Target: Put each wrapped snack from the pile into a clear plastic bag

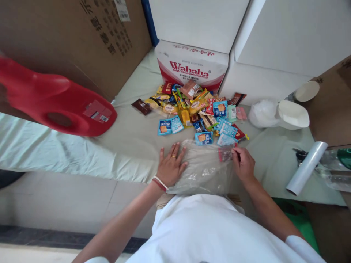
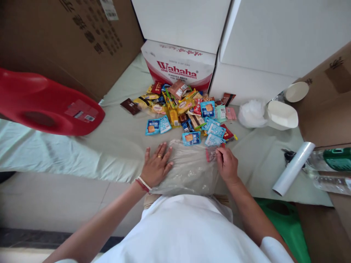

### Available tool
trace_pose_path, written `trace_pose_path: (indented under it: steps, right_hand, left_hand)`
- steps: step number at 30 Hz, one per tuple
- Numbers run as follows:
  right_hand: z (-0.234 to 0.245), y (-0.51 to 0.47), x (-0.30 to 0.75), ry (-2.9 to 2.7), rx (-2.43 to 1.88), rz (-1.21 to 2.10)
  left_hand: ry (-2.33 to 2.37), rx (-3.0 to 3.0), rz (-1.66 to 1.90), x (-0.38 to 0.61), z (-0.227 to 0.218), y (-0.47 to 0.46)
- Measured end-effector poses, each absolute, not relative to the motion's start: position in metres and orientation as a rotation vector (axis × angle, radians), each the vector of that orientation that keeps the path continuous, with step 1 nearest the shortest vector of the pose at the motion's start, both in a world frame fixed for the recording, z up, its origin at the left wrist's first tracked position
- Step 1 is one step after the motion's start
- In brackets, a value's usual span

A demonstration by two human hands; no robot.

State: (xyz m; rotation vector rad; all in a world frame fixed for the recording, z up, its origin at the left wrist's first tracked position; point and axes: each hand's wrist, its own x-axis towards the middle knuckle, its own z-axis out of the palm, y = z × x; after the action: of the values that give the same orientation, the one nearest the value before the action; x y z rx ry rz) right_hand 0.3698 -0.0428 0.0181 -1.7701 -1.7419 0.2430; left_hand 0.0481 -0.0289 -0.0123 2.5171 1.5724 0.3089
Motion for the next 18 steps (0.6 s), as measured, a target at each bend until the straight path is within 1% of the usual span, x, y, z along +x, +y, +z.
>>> trace_pose_path:
  steps: [3, 6, 7, 9, 11, 13, 16, 18]
  right_hand:
    - [0.012, -0.042, 0.393, -1.751, -1.849, 0.258]
    - [0.013, -0.012, 0.412, -1.629, -1.914, 0.171]
    - [0.014, 0.002, 0.415, -1.65, -1.91, 0.179]
    - [0.016, 0.029, 0.417, -1.814, -1.882, 0.242]
    - [0.016, 0.049, 0.414, -2.01, -1.879, 0.29]
    - [0.014, 0.057, 0.412, -2.115, -1.928, 0.349]
    - [0.015, 0.057, 0.418, -2.163, -1.971, 0.525]
    - [0.02, 0.061, 0.426, -2.2, -1.858, 0.63]
  left_hand:
    - [1.715, 2.43, 0.302, 0.039, -0.018, -0.031]
    - [1.884, 2.385, 0.458, 0.037, -0.01, -0.031]
    - [1.892, 2.403, 0.527, 0.037, -0.005, -0.031]
    - [1.737, 2.508, 0.582, 0.039, 0.003, -0.031]
    - [1.481, 2.609, 0.501, 0.041, 0.005, -0.032]
    - [1.349, 2.638, 0.374, 0.039, 0.002, -0.035]
    - [1.382, 2.634, 0.268, 0.033, -0.008, -0.043]
    - [1.399, 2.634, 0.239, 0.029, -0.013, -0.047]
